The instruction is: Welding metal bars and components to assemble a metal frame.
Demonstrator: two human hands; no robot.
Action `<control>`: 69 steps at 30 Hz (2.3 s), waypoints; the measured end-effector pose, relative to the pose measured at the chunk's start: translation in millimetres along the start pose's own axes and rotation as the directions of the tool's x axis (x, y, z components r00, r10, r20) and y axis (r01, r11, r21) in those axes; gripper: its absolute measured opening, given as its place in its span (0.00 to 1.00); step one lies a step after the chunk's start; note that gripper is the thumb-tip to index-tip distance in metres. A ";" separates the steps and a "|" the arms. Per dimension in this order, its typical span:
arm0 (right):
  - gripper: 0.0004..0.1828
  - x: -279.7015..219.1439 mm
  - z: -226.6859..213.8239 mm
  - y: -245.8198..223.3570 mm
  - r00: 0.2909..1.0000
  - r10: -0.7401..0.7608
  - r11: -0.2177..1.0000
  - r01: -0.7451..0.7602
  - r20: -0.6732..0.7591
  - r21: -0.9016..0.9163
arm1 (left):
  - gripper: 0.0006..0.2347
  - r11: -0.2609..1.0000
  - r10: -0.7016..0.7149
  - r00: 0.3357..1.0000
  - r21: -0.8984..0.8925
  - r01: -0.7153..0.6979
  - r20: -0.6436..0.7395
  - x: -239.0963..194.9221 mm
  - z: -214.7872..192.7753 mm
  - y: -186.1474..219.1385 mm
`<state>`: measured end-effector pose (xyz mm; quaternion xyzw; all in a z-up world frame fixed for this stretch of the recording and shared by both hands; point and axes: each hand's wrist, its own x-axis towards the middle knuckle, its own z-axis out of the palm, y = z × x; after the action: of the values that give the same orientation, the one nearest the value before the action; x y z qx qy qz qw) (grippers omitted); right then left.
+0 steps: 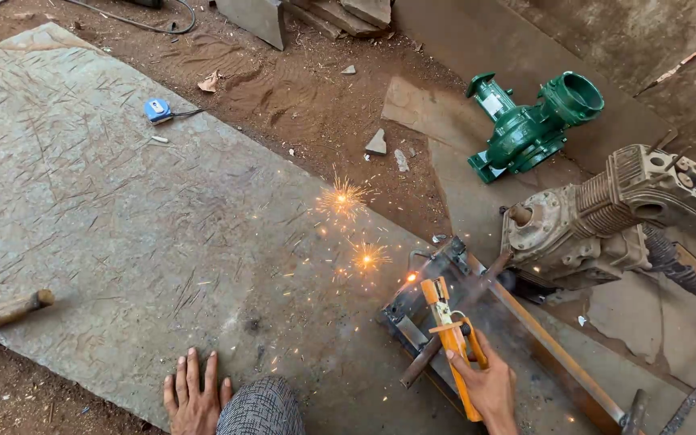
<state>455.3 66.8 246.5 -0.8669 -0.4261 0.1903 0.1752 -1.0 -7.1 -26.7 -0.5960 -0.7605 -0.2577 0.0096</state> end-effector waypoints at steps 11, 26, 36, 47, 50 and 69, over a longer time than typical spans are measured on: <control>0.44 -2.2 -0.2 -6.4 0.999 0.011 1.000 -0.011 0.036 -0.013 | 0.28 0.965 -0.054 0.976 0.261 -0.003 0.211 11.1 -17.2 9.4; 0.41 -1.4 2.5 -2.3 0.998 -0.055 0.998 0.054 0.023 0.040 | 0.27 1.000 0.015 1.000 -0.019 -0.016 -0.009 1.9 -4.9 0.2; 0.44 4.9 5.8 10.5 0.996 -0.088 0.993 0.086 0.025 0.082 | 0.28 0.881 -0.181 0.903 0.472 -0.026 0.389 25.4 -49.3 30.2; 0.44 -5.3 0.4 -12.3 0.999 -0.003 1.000 0.004 0.040 -0.022 | 0.28 0.983 0.017 0.991 0.179 -0.042 0.135 6.9 -13.3 2.9; 0.42 -7.4 -0.9 -15.6 0.999 -0.001 1.000 0.001 0.048 -0.002 | 0.26 0.956 -0.017 0.980 0.290 -0.042 0.198 10.3 -19.2 5.8; 0.39 -7.2 0.0 -12.8 0.995 0.002 0.998 -0.008 0.097 0.058 | 0.25 0.997 0.016 1.000 0.073 -0.018 0.021 7.6 -19.5 7.0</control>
<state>442.6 68.3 253.8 -0.8522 -0.4263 0.2447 0.1791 -2.5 -7.0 -4.7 -0.6043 -0.7644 -0.2234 0.0261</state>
